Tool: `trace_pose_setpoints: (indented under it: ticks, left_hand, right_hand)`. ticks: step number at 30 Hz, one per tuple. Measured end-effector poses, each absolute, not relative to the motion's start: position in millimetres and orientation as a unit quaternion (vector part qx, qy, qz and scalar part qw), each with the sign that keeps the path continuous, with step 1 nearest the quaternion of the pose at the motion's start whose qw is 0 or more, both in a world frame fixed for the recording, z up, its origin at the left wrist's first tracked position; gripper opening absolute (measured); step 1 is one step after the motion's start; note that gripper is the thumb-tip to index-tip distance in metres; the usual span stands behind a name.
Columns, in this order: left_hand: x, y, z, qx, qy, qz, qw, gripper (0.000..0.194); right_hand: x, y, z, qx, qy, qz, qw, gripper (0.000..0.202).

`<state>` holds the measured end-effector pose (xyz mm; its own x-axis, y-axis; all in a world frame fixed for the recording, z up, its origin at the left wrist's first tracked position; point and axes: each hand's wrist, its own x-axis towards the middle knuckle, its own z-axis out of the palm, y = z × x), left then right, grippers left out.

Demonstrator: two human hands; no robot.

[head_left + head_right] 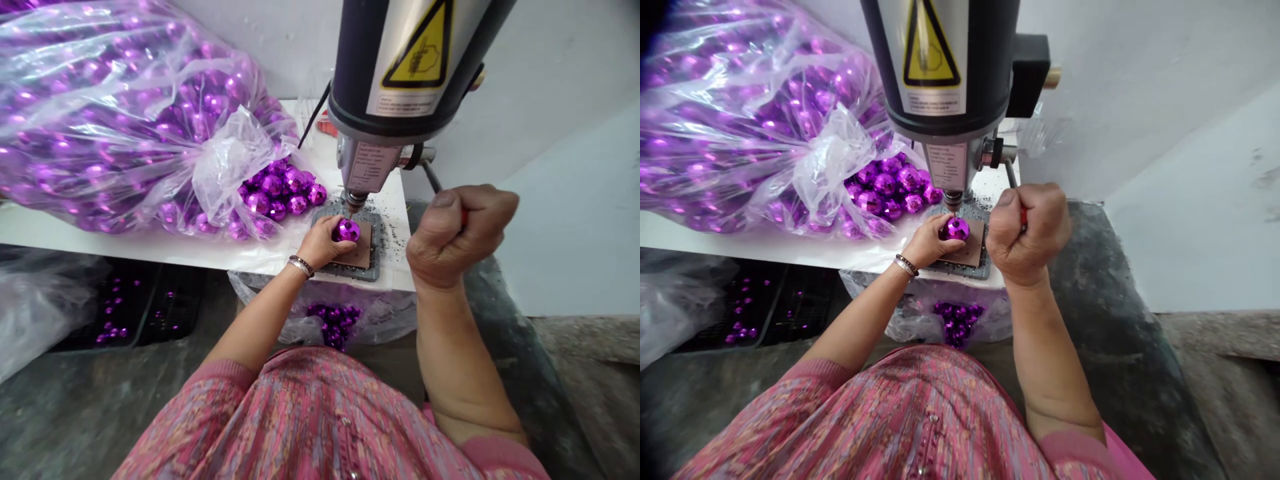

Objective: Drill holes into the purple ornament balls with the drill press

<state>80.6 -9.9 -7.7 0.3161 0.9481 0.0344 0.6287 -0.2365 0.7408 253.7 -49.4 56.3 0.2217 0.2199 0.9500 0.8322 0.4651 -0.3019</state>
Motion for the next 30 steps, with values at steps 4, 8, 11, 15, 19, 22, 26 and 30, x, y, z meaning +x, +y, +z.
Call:
trace_pose_setpoints:
  ticks: [4,8,11,15,19,22,26,30]
  left_hand:
    - [80.8,-9.1,-10.6,0.743,0.529,0.253,0.323,0.062]
    - [80.7,-9.1,-12.4,0.742,0.521,0.268,0.325,0.060]
    - [81.1,-9.5,-11.9,0.741,0.517,0.273,0.330,0.057]
    - [79.8,-12.3,-7.9,0.734,0.511,0.268,0.357,0.044]
    - [69.8,-22.5,-2.1,0.723,0.496,0.290,0.384,0.043]
    - [57.7,-35.4,3.5,0.735,0.458,0.272,0.420,0.050]
    - [38.7,-43.2,17.2,0.737,0.430,0.258,0.452,0.055]
    - [8.3,-17.8,35.6,0.716,0.554,0.300,0.301,0.030]
  right_hand:
    - [252.6,-46.7,50.3,-0.421,-0.573,-0.255,0.655,0.016]
    - [249.5,-46.2,41.5,-0.397,-0.576,-0.258,0.666,0.016]
    - [247.6,-46.9,43.2,-0.403,-0.565,-0.244,0.678,0.023]
    - [247.7,-45.2,76.4,-0.434,-0.535,-0.218,0.691,0.038]
    - [246.8,-39.9,117.0,-0.486,-0.514,-0.167,0.687,0.037]
    - [244.0,-39.9,128.8,-0.515,-0.506,-0.121,0.681,0.035]
    - [241.9,-45.5,127.8,-0.547,-0.497,-0.073,0.670,0.034]
    - [240.6,-50.2,128.4,-0.541,-0.501,-0.073,0.671,0.030]
